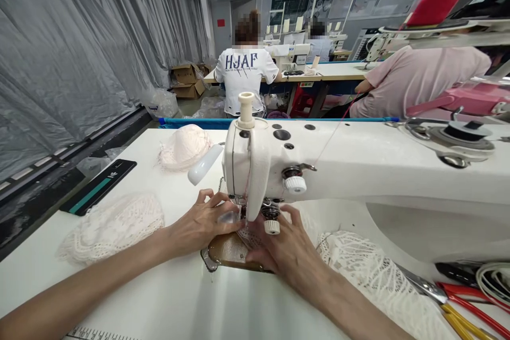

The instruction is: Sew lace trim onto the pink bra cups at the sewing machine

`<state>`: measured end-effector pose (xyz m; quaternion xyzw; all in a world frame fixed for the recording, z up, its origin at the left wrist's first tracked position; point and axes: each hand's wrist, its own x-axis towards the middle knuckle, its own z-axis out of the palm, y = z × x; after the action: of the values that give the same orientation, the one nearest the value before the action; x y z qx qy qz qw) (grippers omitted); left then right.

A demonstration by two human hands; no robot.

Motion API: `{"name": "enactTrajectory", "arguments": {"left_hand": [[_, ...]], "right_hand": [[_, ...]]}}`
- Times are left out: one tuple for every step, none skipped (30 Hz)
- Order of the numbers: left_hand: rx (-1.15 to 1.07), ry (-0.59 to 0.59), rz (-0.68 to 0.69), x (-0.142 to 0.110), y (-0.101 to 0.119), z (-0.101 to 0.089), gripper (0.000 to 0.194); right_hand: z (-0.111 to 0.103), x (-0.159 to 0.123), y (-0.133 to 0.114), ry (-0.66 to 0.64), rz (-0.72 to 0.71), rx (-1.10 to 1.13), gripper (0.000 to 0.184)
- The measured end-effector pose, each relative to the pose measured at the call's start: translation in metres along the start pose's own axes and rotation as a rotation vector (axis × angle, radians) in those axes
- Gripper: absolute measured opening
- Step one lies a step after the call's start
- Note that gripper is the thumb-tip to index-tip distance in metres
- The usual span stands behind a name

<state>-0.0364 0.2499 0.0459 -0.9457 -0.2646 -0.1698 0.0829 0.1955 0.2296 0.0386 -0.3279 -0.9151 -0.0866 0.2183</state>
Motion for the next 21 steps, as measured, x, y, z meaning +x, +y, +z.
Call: {"name": "enactTrajectory", "arguments": {"left_hand": [[-0.008, 0.03, 0.001, 0.0, 0.002, 0.001, 0.031], [-0.022, 0.061, 0.002, 0.0, 0.004, 0.002, 0.026], [-0.04, 0.09, 0.003, -0.001, 0.006, 0.003, 0.022], [-0.06, 0.113, 0.004, -0.001, 0.008, 0.004, 0.02], [-0.081, 0.132, 0.003, -0.001, 0.009, 0.004, 0.019], [-0.102, 0.147, 0.002, -0.001, 0.01, 0.005, 0.019], [-0.121, 0.158, -0.002, -0.001, 0.011, 0.005, 0.019], [-0.137, 0.173, -0.007, -0.002, 0.012, 0.005, 0.02], [-0.15, 0.189, -0.012, -0.002, 0.012, 0.005, 0.02], [-0.159, 0.204, -0.017, -0.002, 0.013, 0.005, 0.021], [-0.165, 0.216, -0.02, -0.002, 0.013, 0.005, 0.021], [-0.169, 0.223, -0.021, -0.002, 0.013, 0.005, 0.02], [-0.173, 0.225, -0.021, -0.002, 0.013, 0.006, 0.02], [-0.176, 0.224, -0.019, -0.002, 0.013, 0.006, 0.02], [-0.181, 0.219, -0.015, -0.002, 0.013, 0.007, 0.019], [-0.184, 0.215, -0.011, -0.003, 0.013, 0.008, 0.019], [-0.187, 0.206, -0.01, -0.003, 0.012, 0.009, 0.02], [-0.187, 0.193, -0.009, -0.003, 0.012, 0.01, 0.021], [-0.184, 0.177, -0.011, -0.004, 0.012, 0.011, 0.022], [-0.175, 0.16, -0.014, -0.004, 0.013, 0.012, 0.024], [-0.162, 0.143, -0.02, -0.004, 0.013, 0.013, 0.024]], "right_hand": [[-0.005, -0.002, -0.005, -0.011, -0.024, 0.027, 0.042], [-0.008, -0.004, -0.01, -0.014, -0.049, 0.051, 0.045], [-0.011, -0.006, -0.014, -0.008, -0.068, 0.068, 0.047], [-0.011, -0.007, -0.018, 0.006, -0.079, 0.073, 0.046], [-0.011, -0.008, -0.021, 0.026, -0.082, 0.07, 0.044], [-0.011, -0.008, -0.024, 0.047, -0.085, 0.067, 0.04], [-0.01, -0.008, -0.025, 0.068, -0.093, 0.069, 0.037], [-0.009, -0.008, -0.027, 0.081, -0.099, 0.075, 0.035], [-0.008, -0.008, -0.027, 0.087, -0.106, 0.084, 0.033], [-0.008, -0.008, -0.028, 0.09, -0.109, 0.093, 0.031], [-0.008, -0.008, -0.028, 0.089, -0.109, 0.103, 0.03], [-0.008, -0.008, -0.028, 0.084, -0.106, 0.11, 0.029], [-0.008, -0.008, -0.027, 0.079, -0.103, 0.116, 0.029], [-0.008, -0.009, -0.027, 0.077, -0.103, 0.118, 0.029], [-0.008, -0.009, -0.026, 0.074, -0.102, 0.119, 0.029], [-0.008, -0.01, -0.025, 0.07, -0.102, 0.119, 0.029], [-0.008, -0.01, -0.025, 0.068, -0.104, 0.12, 0.029], [-0.009, -0.01, -0.024, 0.067, -0.109, 0.12, 0.03], [-0.009, -0.01, -0.024, 0.071, -0.116, 0.119, 0.029], [-0.009, -0.01, -0.024, 0.077, -0.121, 0.116, 0.029], [-0.01, -0.01, -0.024, 0.082, -0.126, 0.112, 0.029]]}}
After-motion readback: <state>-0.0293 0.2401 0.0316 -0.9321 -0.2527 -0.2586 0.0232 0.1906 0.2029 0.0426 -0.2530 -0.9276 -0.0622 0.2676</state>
